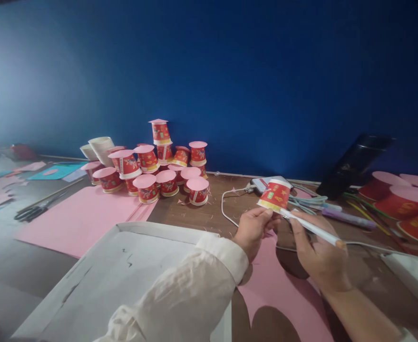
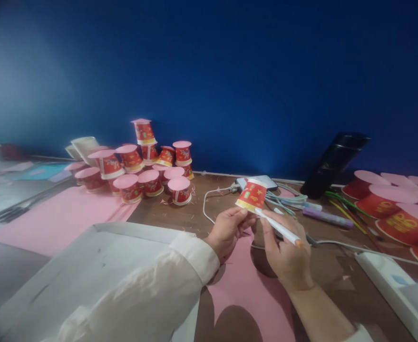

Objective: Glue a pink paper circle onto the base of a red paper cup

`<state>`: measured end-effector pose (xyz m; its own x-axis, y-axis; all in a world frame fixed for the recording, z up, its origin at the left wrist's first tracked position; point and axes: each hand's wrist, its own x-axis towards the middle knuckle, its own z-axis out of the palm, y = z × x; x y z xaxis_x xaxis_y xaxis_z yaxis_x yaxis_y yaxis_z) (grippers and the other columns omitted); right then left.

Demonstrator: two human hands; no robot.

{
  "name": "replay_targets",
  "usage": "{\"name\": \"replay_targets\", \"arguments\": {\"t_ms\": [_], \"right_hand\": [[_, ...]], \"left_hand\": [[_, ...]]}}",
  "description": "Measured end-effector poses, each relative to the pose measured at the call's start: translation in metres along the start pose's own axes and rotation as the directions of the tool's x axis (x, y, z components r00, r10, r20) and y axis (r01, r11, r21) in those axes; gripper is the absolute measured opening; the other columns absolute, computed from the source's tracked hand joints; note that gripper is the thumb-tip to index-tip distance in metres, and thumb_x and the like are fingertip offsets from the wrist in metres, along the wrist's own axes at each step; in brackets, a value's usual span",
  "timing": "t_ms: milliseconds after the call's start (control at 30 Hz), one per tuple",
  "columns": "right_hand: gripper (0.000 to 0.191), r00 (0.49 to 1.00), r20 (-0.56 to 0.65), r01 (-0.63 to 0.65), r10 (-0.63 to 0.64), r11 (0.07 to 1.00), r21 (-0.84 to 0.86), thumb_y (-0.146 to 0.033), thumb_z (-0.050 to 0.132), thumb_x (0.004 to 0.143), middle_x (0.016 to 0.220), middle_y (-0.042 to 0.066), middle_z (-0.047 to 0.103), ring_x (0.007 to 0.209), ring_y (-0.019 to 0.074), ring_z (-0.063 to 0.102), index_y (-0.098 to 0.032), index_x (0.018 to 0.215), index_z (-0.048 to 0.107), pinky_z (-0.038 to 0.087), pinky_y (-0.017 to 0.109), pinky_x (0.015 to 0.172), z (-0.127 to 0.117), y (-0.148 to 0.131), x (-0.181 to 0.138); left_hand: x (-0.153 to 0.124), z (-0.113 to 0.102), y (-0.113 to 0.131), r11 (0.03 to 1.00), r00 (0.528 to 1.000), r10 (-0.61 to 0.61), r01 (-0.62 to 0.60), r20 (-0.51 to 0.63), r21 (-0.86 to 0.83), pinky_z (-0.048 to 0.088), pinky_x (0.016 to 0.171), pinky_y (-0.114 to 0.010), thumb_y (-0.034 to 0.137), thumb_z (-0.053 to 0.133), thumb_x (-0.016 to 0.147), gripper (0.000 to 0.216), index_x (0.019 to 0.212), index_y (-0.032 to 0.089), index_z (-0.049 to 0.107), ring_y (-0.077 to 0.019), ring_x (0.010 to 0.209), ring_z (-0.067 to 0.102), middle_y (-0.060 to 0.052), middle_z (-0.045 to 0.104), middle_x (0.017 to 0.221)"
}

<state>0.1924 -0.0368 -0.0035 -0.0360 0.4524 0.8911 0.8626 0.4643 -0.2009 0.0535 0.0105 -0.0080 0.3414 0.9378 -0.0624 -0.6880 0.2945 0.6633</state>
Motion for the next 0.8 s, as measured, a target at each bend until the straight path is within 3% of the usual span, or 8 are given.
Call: {"name": "replay_targets", "arguments": {"t_ms": [633, 800], "right_hand": [[0.018, 0.999, 0.037, 0.001, -0.004, 0.998, 0.066, -0.019, 0.064, 0.097, 0.106, 0.007, 0.079, 0.099, 0.0223, 0.075, -0.022, 0.113, 0.073, 0.057, 0.036, 0.092, -0.0032, -0.0031, 0.0042], [0.017, 1.000, 0.010, 0.000, 0.000, 1.000, 0.015, -0.019, 0.064, 0.097, 0.106, 0.008, 0.079, 0.099, 0.0235, 0.075, -0.021, 0.112, 0.073, 0.057, 0.037, 0.092, -0.0042, -0.0032, 0.0052]], "left_hand": [[-0.0028, 0.0004, 0.0000, 0.998, 1.000, 0.010, -0.010, -0.001, 0.068, 0.051, 0.095, -0.036, 0.054, 0.098, 0.054, 0.052, 0.080, 0.013, 0.080, -0.0162, 0.083, 0.067, -0.008, 0.074, 0.086], [-0.0025, -0.0007, -0.0012, 0.995, 1.000, 0.008, -0.008, 0.005, 0.095, 0.051, 0.096, -0.037, 0.051, 0.097, 0.058, 0.049, 0.082, 0.012, 0.080, -0.0164, 0.082, 0.068, -0.008, 0.074, 0.085]]}}
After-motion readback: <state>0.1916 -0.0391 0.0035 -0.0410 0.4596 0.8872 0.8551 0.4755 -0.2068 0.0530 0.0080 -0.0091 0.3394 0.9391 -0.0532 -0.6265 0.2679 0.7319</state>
